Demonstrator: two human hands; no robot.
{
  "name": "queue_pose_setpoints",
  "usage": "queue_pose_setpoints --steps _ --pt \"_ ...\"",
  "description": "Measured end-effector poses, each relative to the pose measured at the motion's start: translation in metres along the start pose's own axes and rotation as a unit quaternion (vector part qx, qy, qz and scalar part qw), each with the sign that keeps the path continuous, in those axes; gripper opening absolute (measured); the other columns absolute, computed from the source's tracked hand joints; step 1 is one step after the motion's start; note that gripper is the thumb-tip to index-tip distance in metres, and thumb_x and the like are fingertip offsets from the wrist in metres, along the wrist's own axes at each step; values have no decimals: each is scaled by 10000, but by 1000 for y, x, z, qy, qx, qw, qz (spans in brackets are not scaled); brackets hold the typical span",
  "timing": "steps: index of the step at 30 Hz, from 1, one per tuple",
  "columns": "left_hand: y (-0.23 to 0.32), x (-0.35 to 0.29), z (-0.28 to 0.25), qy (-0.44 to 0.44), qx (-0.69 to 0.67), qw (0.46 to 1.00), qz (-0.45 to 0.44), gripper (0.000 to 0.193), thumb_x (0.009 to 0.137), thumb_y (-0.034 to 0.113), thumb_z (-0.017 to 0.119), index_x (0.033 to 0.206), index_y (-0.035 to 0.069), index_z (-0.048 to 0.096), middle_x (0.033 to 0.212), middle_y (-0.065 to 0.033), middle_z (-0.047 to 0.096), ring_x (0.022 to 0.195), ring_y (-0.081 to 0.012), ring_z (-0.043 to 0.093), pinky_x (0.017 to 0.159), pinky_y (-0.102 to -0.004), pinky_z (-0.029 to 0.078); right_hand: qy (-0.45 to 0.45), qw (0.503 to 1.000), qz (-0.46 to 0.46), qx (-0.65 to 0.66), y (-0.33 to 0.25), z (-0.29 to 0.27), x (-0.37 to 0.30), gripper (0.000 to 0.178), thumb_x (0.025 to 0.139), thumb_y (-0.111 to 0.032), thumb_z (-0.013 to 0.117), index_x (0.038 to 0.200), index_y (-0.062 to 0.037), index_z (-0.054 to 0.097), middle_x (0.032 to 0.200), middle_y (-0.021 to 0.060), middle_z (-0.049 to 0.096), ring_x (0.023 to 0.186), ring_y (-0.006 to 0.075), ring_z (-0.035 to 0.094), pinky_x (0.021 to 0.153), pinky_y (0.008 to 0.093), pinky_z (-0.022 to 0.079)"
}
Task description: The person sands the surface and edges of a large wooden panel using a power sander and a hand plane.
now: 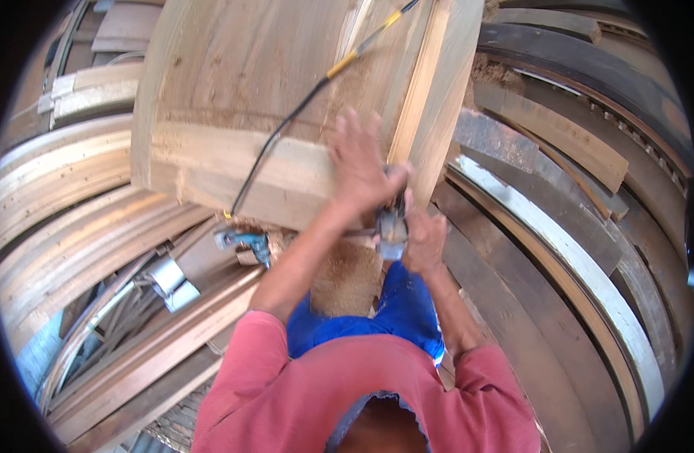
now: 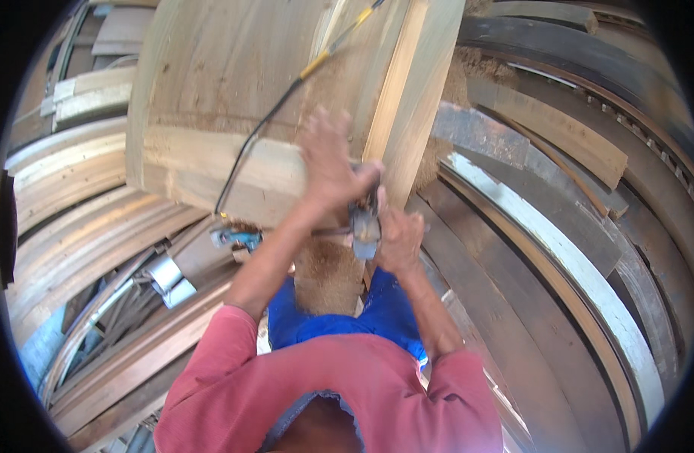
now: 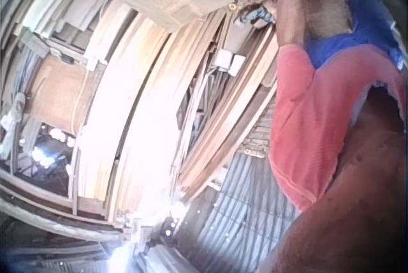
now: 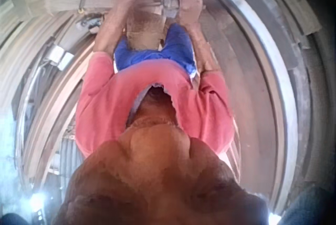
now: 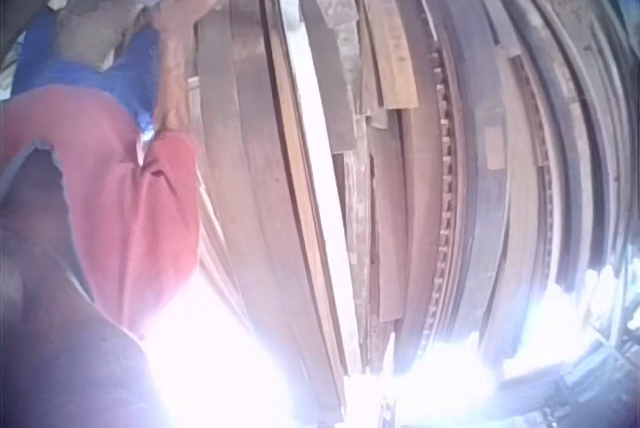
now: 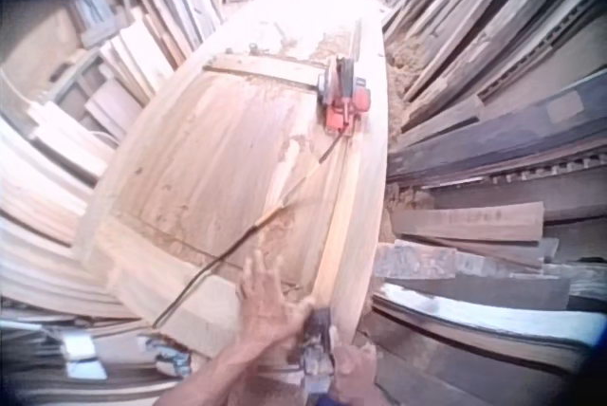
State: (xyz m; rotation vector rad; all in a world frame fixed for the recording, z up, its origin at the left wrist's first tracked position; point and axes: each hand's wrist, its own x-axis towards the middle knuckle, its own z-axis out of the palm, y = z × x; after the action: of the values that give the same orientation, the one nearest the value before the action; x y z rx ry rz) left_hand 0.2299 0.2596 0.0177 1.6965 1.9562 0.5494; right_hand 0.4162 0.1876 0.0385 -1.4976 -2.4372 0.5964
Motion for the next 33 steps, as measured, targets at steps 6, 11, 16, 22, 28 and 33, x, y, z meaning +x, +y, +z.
queue_pose_setpoints --steps 6,11,16,22,28,33 --pt "18 89 21 23 39 989 140 824 867 406 704 1546 43 409 1639 -403 141 1529 -575 108 1218 -674 111 3 995 89 43 18 -5 73 923 726 -510 858 1410 35 561 872 209 701 796 430 689 720 544 502" --pt "49 138 -19 156 -86 977 118 707 921 350 641 1516 26 442 1627 -371 232 1507 -560 190 1231 -637 126 19 973 228 33 47 -58 126 975 799 -521 822 1590 -136 401 1126 261 715 1035 462 682 911 512 529" --pt "-19 24 0 1 105 969 225 730 977 321 575 1552 -73 358 1629 -342 281 1545 -487 215 1261 -595 138 123 937 278 173 50 -59 56 788 923 -481 742 1474 26 496 1192 253 711 1109 376 684 934 439 528" --pt "-54 -88 17 -168 90 939 285 803 992 376 531 1593 -86 263 1691 -277 201 1593 -437 102 1292 -567 42 183 734 523 393 15 -16 -107 524 1011 -492 655 1023 30 705 872 46 679 786 142 604 677 344 481" --pt "-42 -85 20 -74 65 980 171 870 986 456 517 1579 -123 254 1688 -302 173 1595 -431 88 1290 -566 7 253 665 565 418 -46 -8 -221 363 1007 -415 669 1043 -55 681 937 26 654 842 128 610 704 326 507" --pt "-42 -85 24 -67 105 980 152 873 994 463 509 1591 -111 233 1691 -307 151 1593 -443 61 1284 -579 -13 294 655 559 414 -21 4 -194 413 992 -524 668 781 -168 658 631 -39 573 481 91 493 426 286 348"
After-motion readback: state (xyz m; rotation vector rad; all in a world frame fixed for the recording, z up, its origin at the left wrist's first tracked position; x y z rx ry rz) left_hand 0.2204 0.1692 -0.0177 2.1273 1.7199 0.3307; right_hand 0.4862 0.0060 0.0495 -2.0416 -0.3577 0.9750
